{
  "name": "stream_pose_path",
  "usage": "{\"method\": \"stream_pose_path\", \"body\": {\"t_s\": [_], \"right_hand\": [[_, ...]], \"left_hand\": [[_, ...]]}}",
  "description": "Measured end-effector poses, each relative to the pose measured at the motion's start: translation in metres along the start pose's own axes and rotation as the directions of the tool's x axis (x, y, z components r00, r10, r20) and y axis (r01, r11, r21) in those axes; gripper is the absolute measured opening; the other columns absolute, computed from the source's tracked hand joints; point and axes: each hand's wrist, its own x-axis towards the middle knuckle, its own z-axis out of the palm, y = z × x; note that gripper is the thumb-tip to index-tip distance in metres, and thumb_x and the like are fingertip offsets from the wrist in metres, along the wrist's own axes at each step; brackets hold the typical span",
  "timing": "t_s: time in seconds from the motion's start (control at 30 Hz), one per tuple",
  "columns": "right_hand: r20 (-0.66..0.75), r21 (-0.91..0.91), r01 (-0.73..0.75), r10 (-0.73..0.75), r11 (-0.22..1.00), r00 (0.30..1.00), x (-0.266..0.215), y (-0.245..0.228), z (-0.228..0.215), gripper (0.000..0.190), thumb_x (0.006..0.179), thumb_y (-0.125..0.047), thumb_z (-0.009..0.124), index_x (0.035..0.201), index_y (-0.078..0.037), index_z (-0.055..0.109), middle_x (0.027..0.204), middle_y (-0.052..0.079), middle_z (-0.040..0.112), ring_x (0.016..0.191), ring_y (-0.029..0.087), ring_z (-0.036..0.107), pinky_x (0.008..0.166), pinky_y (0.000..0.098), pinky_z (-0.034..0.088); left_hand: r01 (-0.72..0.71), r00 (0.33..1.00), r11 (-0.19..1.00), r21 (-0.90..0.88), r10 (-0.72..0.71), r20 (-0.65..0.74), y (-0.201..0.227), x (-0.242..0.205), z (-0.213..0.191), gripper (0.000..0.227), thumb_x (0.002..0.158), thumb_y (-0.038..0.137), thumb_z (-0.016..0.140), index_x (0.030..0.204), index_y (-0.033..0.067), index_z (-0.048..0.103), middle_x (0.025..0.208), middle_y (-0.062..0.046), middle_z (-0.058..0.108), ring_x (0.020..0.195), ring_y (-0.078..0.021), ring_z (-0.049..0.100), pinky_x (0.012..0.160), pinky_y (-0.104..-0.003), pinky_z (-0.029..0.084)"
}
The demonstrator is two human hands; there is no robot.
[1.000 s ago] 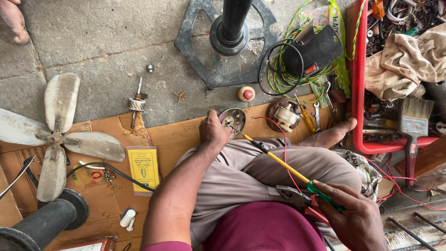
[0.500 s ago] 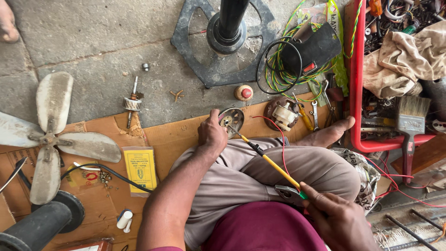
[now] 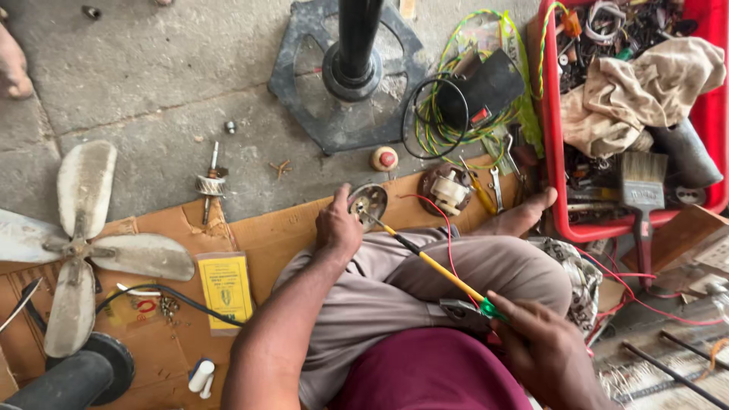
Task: The person disassembles and repairs fan motor housings using a screwdriver and pliers while sitting on the floor, handling internal wires and metal motor components.
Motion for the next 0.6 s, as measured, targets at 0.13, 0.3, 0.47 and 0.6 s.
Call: {"method": "stream_pose_path", "body": {"t_s": [0.13, 0.3, 0.47, 0.6], "right_hand": [[0.133, 0.245, -0.221, 0.193, 0.944, 0.972, 0.014, 0.020, 0.013, 0.034, 0.098, -0.036, 0.066, 0.117, -0.007, 0.065, 0.072, 0.002, 0.062, 0.045, 0.013, 0.047, 0.038, 0.0286, 0.035], [0.304, 0.430, -0.374, 0.258, 0.822, 0.917, 0.008, 0.031, 0.014, 0.038, 0.102, -0.038, 0.062, 0.114, -0.002, 0.062, 0.068, 0.003, 0.058, 0.039, 0.011, 0.041, 0.031, 0.0269, 0.030], [0.184, 0.334, -0.331, 0.284, 0.883, 0.941, 0.000, -0.004, 0.017, 0.037, 0.094, -0.034, 0.061, 0.121, -0.010, 0.069, 0.069, 0.005, 0.064, 0.042, 0.013, 0.040, 0.037, 0.0278, 0.027], [0.041, 0.129, -0.120, 0.116, 0.984, 0.992, -0.006, -0.003, 0.012, 0.040, 0.091, -0.026, 0.073, 0.125, -0.006, 0.069, 0.089, 0.007, 0.077, 0.069, 0.008, 0.062, 0.061, 0.0255, 0.048]], "left_hand": [[-0.036, 0.999, 0.999, 0.001, 0.036, -0.033, -0.001, 0.002, 0.002, 0.053, 0.080, 0.004, 0.076, 0.131, 0.0128, 0.061, 0.108, -0.020, 0.073, 0.101, -0.0425, 0.069, 0.088, -0.052, 0.053], [0.007, 1.000, 1.000, -0.008, -0.007, 0.004, -0.005, -0.009, 0.008, 0.048, 0.081, 0.003, 0.075, 0.127, 0.0097, 0.062, 0.107, -0.020, 0.073, 0.102, -0.0422, 0.069, 0.089, -0.051, 0.053], [-0.004, 1.000, 0.999, -0.044, 0.003, -0.029, -0.007, 0.007, 0.009, 0.048, 0.082, 0.001, 0.075, 0.127, 0.0072, 0.059, 0.111, -0.020, 0.073, 0.106, -0.0414, 0.068, 0.089, -0.052, 0.052], [-0.053, 0.995, 0.997, -0.062, 0.047, -0.088, -0.007, 0.008, 0.008, 0.065, 0.072, -0.005, 0.077, 0.132, 0.0059, 0.054, 0.117, -0.020, 0.072, 0.109, -0.0397, 0.068, 0.093, -0.048, 0.053]]}}
